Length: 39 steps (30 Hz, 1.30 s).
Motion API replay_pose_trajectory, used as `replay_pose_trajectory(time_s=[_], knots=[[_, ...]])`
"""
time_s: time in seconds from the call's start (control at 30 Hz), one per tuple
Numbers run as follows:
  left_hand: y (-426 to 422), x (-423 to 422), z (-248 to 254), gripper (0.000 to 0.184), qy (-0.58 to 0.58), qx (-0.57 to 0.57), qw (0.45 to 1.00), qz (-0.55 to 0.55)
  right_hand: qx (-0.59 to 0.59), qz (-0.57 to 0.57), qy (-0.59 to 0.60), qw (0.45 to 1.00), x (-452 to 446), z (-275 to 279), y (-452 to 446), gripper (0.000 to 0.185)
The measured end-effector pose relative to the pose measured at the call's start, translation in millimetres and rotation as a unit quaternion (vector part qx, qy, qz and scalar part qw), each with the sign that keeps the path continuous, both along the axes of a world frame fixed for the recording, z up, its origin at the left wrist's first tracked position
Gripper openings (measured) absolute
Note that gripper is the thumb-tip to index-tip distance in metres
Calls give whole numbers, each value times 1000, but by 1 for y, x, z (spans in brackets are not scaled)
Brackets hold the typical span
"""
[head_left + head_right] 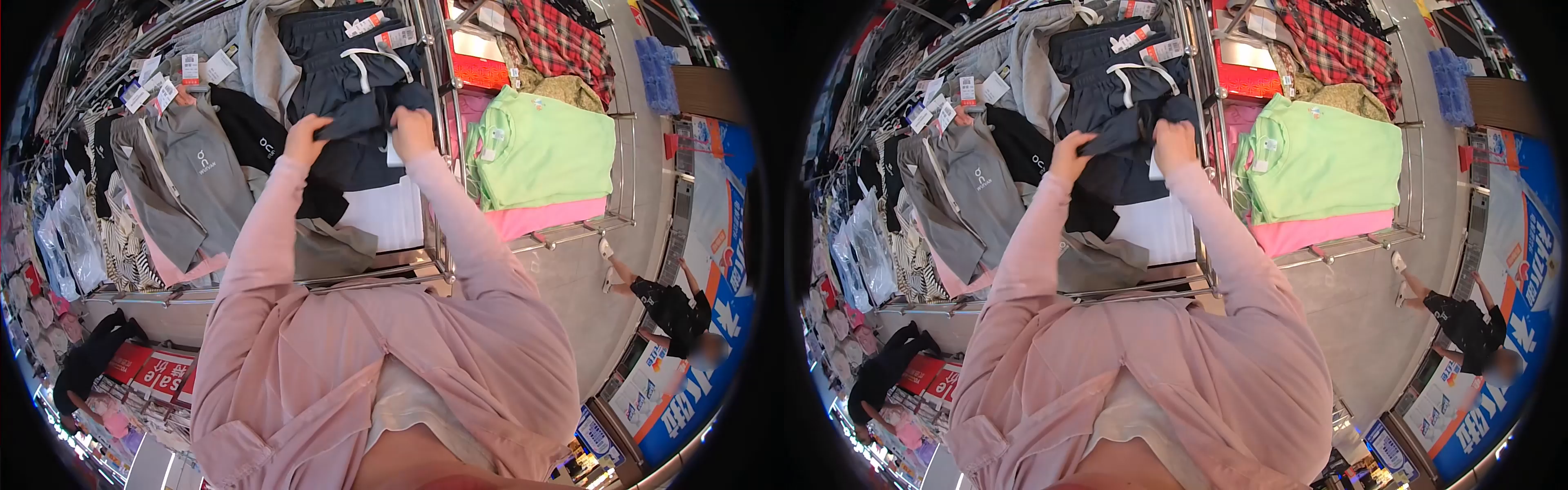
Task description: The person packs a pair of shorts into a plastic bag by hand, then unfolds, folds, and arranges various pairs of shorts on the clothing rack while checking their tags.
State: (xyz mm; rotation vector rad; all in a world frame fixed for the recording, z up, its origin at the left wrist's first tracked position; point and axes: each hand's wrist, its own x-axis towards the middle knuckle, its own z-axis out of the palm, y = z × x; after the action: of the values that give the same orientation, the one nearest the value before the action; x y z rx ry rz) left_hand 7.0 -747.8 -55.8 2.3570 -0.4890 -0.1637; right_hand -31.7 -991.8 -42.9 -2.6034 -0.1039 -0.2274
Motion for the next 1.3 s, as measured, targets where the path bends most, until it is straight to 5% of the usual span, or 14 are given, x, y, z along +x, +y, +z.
replay_pose_trajectory(time_s=[0.03,0.1,0.23,0.37,0.47,0.5,0.57,0.6,0.67,0.73,0.9,1.03,1.13,1.3], knots=[[15,-6,7,25,91,-152,984,-18,11,51,3,999,-19,11,-1,15],[45,-26,29,23,147,-220,962,-62,152,103,143,973,-59,52,2,15],[75,-55,104,20,288,-267,885,-249,344,318,380,798,-95,162,-16,19],[70,-59,142,19,378,-306,784,-386,446,384,444,675,-88,188,-38,17],[43,-53,179,24,564,-275,697,-348,448,363,386,720,-61,189,-41,19],[45,-42,174,23,501,-204,774,-329,473,224,420,741,-55,190,-37,20],[34,-20,130,25,402,-249,861,-187,354,205,264,873,-13,163,-35,22],[36,8,95,29,248,-102,950,-162,258,175,196,930,10,141,-36,22],[25,55,58,34,136,-10,989,-60,141,76,91,983,59,97,-35,22],[12,87,31,39,99,56,993,-7,57,71,59,994,103,39,-40,26],[-33,105,23,59,-149,143,977,49,-111,88,188,972,131,24,-21,28],[-40,110,33,55,3,223,974,39,-276,73,272,919,131,41,-9,18],[-36,94,40,35,2,161,985,-59,-346,200,-109,910,126,39,-15,22],[-22,44,49,30,55,-58,947,-310,-288,407,37,866,110,65,-15,31]])
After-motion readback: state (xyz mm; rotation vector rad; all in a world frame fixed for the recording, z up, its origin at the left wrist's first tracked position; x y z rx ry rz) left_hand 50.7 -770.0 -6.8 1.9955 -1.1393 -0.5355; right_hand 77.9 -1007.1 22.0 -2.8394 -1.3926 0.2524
